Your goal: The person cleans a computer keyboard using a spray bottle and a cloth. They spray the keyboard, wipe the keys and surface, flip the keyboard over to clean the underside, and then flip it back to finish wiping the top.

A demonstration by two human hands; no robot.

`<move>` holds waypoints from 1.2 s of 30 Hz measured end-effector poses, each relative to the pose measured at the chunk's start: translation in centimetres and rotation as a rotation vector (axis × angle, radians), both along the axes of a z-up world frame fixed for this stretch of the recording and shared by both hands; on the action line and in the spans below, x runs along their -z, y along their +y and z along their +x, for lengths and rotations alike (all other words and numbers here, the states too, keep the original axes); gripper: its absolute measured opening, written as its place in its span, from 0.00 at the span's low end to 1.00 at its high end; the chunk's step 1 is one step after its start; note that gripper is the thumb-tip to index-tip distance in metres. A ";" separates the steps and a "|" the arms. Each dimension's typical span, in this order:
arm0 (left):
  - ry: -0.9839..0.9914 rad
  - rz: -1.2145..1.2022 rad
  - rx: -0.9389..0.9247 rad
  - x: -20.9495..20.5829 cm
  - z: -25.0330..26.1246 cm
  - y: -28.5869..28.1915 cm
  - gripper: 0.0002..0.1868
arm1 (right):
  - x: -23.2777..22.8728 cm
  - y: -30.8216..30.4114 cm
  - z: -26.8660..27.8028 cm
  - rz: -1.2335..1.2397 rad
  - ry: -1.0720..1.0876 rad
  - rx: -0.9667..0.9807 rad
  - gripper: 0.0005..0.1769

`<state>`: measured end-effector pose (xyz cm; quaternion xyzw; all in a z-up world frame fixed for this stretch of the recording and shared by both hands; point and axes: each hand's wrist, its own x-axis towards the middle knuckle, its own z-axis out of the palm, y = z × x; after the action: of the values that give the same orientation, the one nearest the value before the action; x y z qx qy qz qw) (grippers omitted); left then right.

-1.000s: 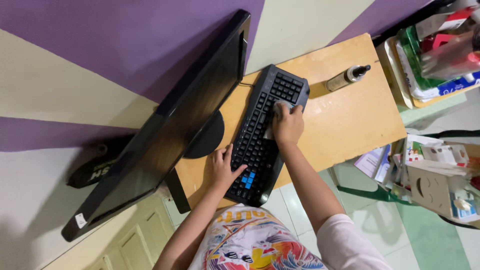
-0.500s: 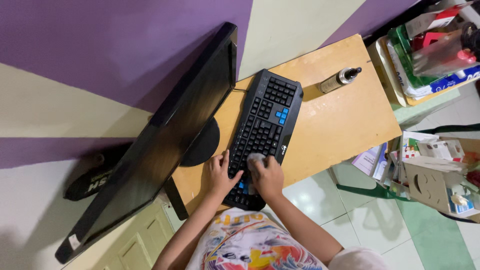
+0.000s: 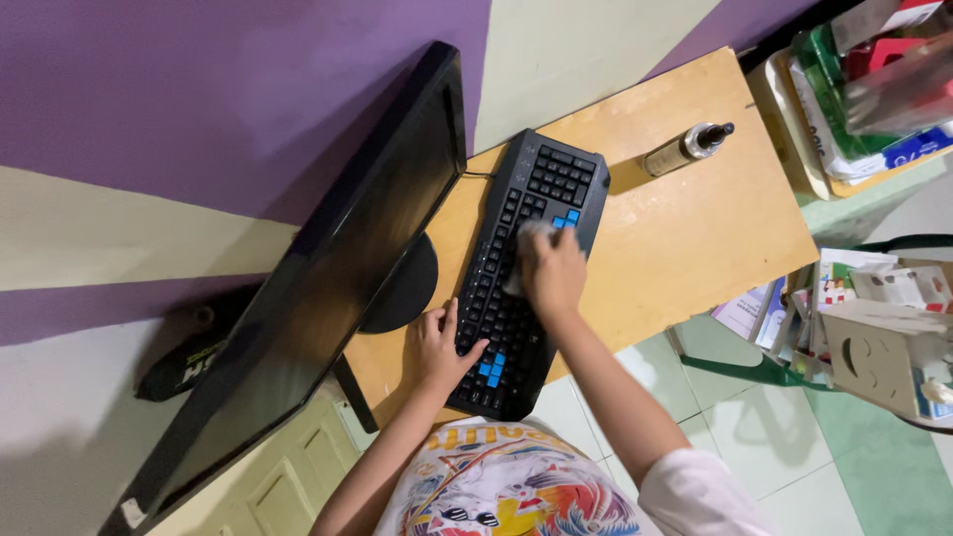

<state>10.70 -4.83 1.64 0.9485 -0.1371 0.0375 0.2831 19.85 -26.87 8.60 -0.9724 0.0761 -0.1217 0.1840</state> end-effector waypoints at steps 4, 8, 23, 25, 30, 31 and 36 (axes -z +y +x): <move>0.032 -0.038 -0.011 0.0 -0.3 0.0 0.48 | -1.0 2.2 -6.1 0.050 0.128 -0.201 0.15; -0.010 -0.001 0.030 -0.4 -0.3 0.4 0.39 | -1.6 3.5 -9.7 0.065 0.044 -0.276 0.13; 0.043 -0.092 0.010 -0.1 -0.5 0.4 0.29 | 0.7 0.7 3.6 0.042 -0.047 -0.024 0.13; 0.054 -0.165 -0.008 0.1 -0.5 0.3 0.28 | -0.2 0.9 1.8 0.053 0.033 -0.075 0.15; 0.128 -0.316 -0.068 1.2 -0.6 0.8 0.29 | -1.8 3.9 -6.0 0.057 0.144 -0.308 0.13; 0.153 -0.375 -0.073 1.7 -0.7 0.7 0.30 | -2.2 4.8 -8.0 0.088 0.234 -0.330 0.10; 0.190 -0.428 -0.053 3.7 -0.9 1.7 0.27 | -2.3 6.6 -12.3 0.119 0.080 -0.420 0.12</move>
<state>9.84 -3.16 -2.09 0.8694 -0.0737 -0.0161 0.4884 7.54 -20.22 10.86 -0.9584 -0.1140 -0.0373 0.2592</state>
